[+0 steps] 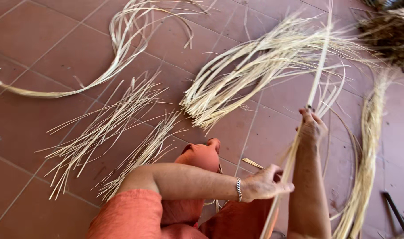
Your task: The person sits on a tiled floor and repeatedly gathers bundles of dried plant fibers, aligns them, and ties them with thin strips. They separate and recombine the bundles, using a pair of scissors to trim excess material.
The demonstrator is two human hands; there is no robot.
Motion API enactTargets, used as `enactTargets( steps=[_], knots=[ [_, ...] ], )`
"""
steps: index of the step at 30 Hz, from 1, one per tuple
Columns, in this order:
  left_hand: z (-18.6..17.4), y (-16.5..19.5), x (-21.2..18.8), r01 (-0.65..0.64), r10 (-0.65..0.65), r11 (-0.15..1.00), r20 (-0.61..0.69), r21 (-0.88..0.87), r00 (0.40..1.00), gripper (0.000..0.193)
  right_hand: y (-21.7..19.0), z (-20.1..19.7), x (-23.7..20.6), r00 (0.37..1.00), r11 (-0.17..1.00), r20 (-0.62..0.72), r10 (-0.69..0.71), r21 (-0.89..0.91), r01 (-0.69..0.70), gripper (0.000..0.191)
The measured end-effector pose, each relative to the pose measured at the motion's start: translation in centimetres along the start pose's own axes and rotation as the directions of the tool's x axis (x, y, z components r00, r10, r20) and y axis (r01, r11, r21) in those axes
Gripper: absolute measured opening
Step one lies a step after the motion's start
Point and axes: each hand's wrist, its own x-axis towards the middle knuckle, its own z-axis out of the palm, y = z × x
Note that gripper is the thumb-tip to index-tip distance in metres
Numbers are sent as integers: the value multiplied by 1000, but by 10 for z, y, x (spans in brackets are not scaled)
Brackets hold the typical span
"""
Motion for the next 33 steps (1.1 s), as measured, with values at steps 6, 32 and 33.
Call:
enactTargets(
  steps=[6, 32, 33],
  knots=[
    [-15, 31, -7, 284, -281, 725, 108, -627, 954, 28, -27, 28, -6, 987, 983, 36, -158, 96, 154, 25],
    [-334, 158, -3, -786, 475, 578, -693, -219, 542, 30, 39, -27, -31, 918, 949, 287, 272, -237, -207, 50],
    [-378, 186, 14, -806, 608, 592, -661, 10, 439, 36, 42, -27, -33, 907, 934, 283, 313, -263, -240, 52]
  ],
)
